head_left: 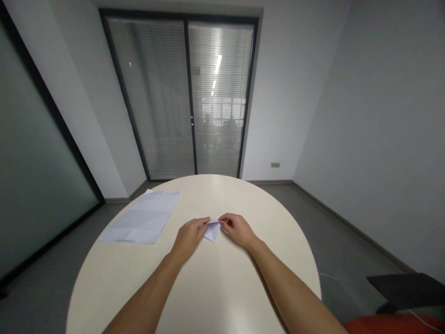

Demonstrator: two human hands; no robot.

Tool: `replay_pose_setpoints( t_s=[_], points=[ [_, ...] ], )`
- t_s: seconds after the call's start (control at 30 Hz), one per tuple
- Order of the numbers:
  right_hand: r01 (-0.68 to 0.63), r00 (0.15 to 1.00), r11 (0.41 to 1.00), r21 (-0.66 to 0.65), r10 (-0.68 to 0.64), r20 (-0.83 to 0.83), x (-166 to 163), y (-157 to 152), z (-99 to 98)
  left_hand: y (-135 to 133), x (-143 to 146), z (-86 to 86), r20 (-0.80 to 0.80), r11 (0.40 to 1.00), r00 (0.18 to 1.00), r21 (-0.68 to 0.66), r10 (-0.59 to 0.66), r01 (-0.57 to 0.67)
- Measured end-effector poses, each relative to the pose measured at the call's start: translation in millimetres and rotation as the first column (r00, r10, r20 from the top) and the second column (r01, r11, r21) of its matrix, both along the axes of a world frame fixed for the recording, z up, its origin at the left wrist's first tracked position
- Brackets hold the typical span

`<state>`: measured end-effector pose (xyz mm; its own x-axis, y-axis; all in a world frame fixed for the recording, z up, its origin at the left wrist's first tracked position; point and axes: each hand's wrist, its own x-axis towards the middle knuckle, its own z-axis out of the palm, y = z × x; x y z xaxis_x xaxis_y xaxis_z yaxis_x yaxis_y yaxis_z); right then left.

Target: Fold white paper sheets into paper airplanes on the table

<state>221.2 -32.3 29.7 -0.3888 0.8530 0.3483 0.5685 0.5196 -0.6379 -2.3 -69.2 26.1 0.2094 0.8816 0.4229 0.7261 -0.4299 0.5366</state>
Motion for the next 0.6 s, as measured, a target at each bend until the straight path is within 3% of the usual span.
replay_pose_setpoints(
  t_s=[0.47, 0.6],
  points=[
    [0.077, 0.996, 0.996, -0.052, -0.075, 0.044, 3, 3, -6.8, -5, 3, -10.1, 0.008, 0.979, 0.982, -0.082, -0.189, 0.189],
    [0.075, 0.990, 0.997, 0.003, -0.075, 0.117, 2, 2, -6.3, -5, 4, -9.1, -0.015, 0.976, 0.978, -0.077, -0.206, 0.204]
  ],
)
